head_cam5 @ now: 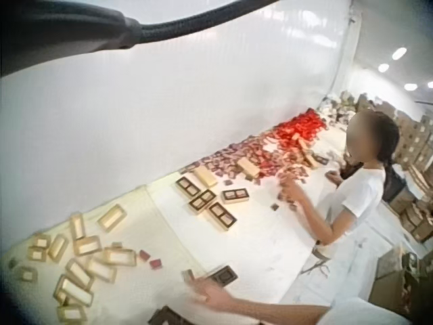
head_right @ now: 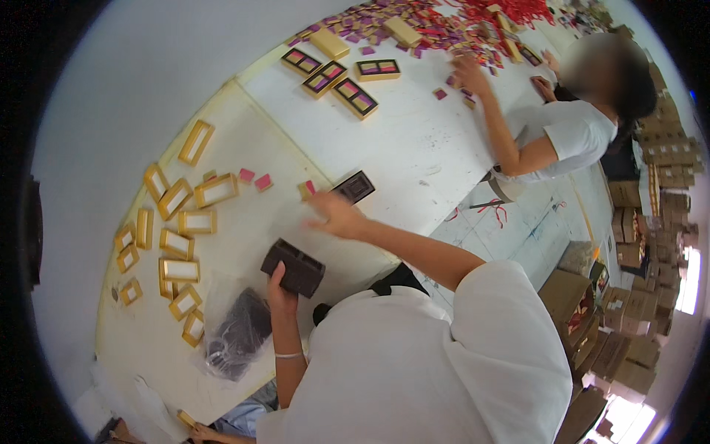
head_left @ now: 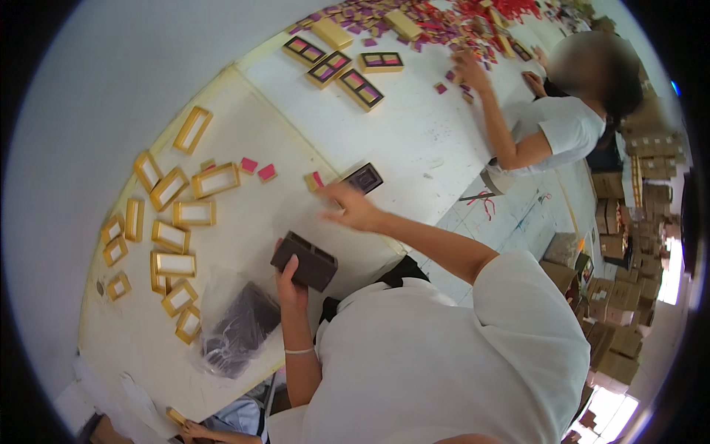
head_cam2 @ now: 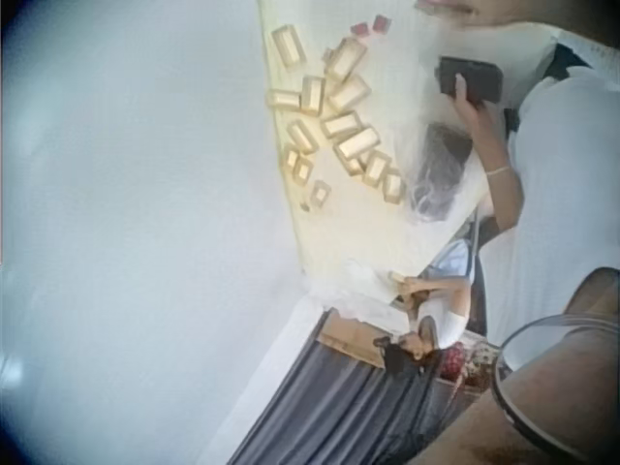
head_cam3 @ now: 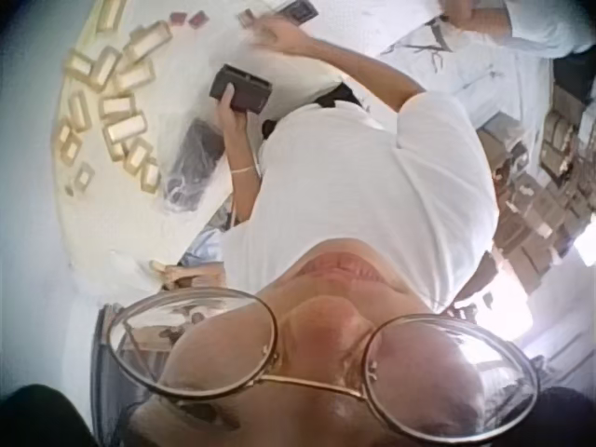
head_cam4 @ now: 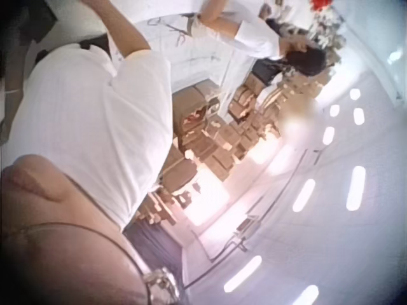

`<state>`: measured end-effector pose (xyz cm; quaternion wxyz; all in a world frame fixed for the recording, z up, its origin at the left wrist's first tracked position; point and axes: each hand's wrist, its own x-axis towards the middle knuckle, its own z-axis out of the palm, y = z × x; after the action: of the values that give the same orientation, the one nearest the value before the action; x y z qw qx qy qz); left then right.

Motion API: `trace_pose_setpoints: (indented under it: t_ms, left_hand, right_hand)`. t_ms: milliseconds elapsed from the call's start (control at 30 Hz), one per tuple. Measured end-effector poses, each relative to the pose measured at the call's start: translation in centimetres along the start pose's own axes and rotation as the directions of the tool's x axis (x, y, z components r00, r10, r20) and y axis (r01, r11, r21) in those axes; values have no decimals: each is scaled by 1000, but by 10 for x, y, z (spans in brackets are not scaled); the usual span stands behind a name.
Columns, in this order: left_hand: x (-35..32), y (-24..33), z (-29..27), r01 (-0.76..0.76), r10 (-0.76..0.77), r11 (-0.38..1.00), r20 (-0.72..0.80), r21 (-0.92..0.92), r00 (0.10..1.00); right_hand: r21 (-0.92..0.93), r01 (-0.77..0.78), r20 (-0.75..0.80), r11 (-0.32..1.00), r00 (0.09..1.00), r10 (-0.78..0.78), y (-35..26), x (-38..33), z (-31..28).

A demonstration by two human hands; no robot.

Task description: The person assembles small rectangular cosmetic palettes by placing inserts into frames and inserting them into plastic sleeves. The person then stacks the completed palettes on the table. Other workers are visible in the background performing similar tasks.

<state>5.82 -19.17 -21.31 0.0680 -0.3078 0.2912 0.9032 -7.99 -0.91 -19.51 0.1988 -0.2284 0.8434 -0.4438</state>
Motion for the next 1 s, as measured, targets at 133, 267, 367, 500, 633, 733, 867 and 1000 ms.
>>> trace_pose_setpoints:
  t_ms: [133,267,367,500,633,733,867,1000]
  left_hand:
    - [0,24,8,-158,158,987,-8,-17,987]
    - [6,42,5,-238,237,971,-43,-18,971]
    - [17,52,5,-271,266,962,-97,-37,959]
    - [36,65,10,-350,343,936,-136,-35,930]
    - [48,80,11,-425,412,904,-165,-52,896]
    - [53,93,-4,-308,275,924,-168,-227,947]
    - [60,122,-18,-307,266,934,-217,-184,939]
    - [87,167,-33,-353,344,936,-204,-8,917]
  right_hand:
    - [273,102,280,957,943,-180,-47,2,52]
    - [585,-301,370,753,926,82,-66,24,53]
    - [623,-258,260,738,959,115,-73,38,66]
    - [730,-349,243,588,936,254,-75,60,74]
    - [727,-193,32,659,968,248,-85,79,64]
    - [633,-113,-45,766,982,182,-81,95,61]
    - [163,264,-257,951,942,-217,-76,151,64]
    - [-501,442,15,744,864,-503,-65,208,104]
